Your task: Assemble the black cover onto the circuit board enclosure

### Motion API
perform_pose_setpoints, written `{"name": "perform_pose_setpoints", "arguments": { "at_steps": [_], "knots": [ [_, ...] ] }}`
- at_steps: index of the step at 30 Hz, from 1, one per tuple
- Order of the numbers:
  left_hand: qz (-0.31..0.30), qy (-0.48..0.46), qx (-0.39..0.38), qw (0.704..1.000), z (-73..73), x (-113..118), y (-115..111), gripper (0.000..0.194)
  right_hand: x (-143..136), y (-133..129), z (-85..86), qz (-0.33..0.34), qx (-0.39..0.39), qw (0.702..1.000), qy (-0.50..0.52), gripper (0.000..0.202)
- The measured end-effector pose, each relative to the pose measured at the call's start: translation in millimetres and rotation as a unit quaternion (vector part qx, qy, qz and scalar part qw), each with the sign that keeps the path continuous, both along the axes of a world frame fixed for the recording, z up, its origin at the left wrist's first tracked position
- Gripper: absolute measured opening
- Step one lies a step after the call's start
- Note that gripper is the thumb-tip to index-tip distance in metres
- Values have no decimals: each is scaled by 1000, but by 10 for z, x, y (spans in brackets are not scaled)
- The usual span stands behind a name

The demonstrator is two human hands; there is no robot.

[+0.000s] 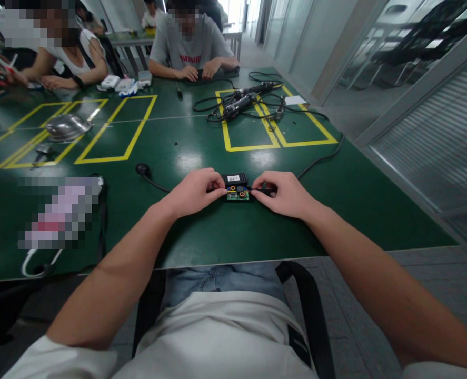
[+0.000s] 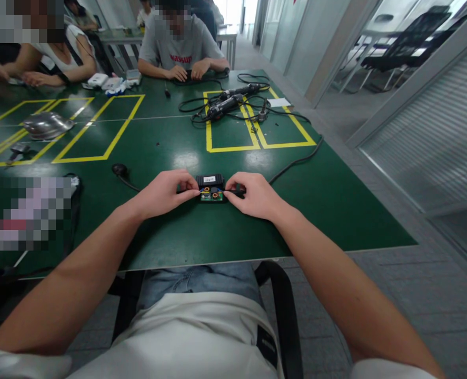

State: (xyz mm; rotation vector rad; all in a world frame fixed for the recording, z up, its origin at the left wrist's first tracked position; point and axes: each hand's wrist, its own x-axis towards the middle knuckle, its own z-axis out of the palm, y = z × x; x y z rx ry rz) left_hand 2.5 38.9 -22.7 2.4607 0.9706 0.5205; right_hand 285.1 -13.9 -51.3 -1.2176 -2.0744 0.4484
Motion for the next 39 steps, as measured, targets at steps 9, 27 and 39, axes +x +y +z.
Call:
{"name": "perform_pose_setpoints", "arguments": {
  "at_steps": [9, 27, 39],
  "knots": [
    [-14, -3, -29, 999, -6, -29, 37, 8, 19, 2, -3, 18, -13, 1000, 13, 5],
    [-68, 8, 28, 997, -52, -99, 112, 12, 78, 63, -73, -10, -7, 996, -84, 13],
    [69, 25, 47, 996, -202, 19, 144, 26, 73, 72, -53, -1, -5, 996, -95, 6]
  ]
}}
